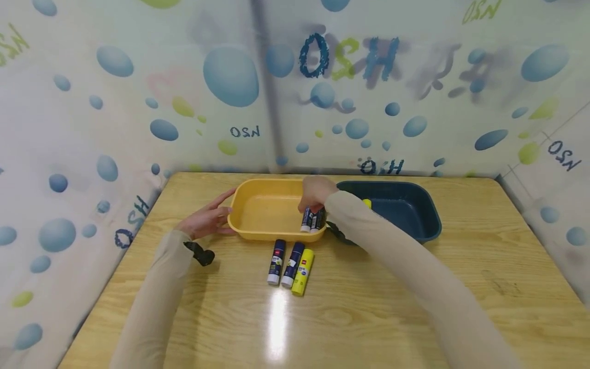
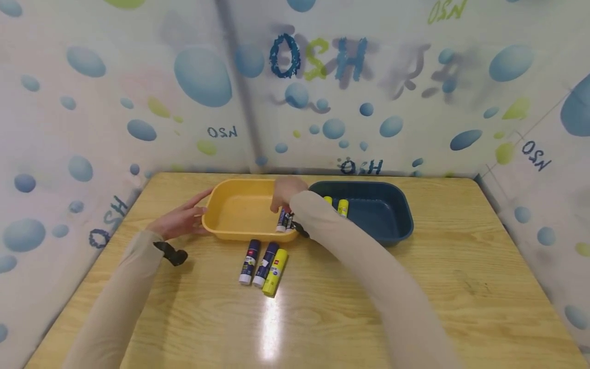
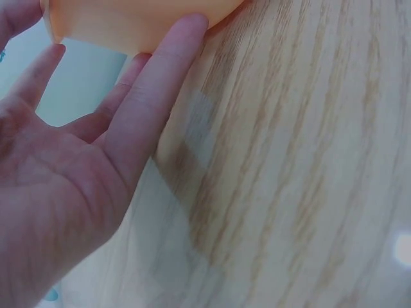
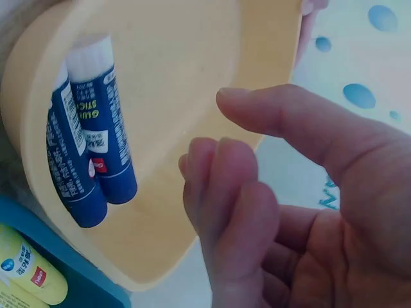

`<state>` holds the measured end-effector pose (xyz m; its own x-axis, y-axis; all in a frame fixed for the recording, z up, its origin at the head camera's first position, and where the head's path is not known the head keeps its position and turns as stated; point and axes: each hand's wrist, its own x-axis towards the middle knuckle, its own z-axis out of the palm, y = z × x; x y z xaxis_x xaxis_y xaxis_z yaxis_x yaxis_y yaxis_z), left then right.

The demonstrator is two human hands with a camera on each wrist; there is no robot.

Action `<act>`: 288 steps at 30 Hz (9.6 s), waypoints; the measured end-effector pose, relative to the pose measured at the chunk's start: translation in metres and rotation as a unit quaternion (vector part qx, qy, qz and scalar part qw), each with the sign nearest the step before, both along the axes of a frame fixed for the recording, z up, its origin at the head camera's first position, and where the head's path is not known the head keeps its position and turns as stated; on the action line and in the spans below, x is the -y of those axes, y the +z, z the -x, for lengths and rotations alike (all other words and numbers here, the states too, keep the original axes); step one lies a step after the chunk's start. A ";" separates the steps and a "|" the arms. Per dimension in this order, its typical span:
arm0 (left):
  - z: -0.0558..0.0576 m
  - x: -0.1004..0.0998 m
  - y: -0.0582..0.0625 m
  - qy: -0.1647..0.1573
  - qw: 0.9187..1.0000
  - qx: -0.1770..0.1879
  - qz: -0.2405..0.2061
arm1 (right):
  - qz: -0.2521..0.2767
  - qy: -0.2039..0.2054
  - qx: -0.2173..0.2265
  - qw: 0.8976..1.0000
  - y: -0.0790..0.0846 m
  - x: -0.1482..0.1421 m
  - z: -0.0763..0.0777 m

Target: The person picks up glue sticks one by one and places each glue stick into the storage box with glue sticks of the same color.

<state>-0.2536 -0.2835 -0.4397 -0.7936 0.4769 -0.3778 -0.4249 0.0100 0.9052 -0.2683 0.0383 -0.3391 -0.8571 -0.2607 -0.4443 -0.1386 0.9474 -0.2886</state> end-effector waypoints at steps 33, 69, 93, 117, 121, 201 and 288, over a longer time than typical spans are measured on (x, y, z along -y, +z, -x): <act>-0.001 -0.001 0.002 -0.009 1.000 -0.005 -0.002 | 0.014 0.130 -0.013 0.991 0.009 0.002 -0.084; -0.003 -0.003 0.003 0.004 1.000 0.003 0.002 | -0.002 0.059 -0.011 0.998 -0.069 -0.010 -0.117; -0.002 -0.004 0.002 0.008 1.000 0.004 0.010 | 0.176 -0.040 0.131 0.975 -0.074 -0.021 -0.112; 0.000 -0.004 0.003 0.012 1.000 0.013 0.000 | 0.211 0.023 0.181 0.960 -0.066 -0.031 -0.115; 0.000 -0.004 0.005 0.009 1.000 0.009 0.002 | 0.215 0.018 0.173 0.961 -0.064 -0.036 -0.115; -0.003 -0.001 0.001 0.005 1.000 0.008 -0.010 | 0.184 -0.084 0.115 0.972 0.002 -0.150 -0.042; -0.005 -0.003 0.003 0.028 0.999 0.016 0.009 | 0.093 -0.119 0.194 0.969 -0.027 -0.168 0.016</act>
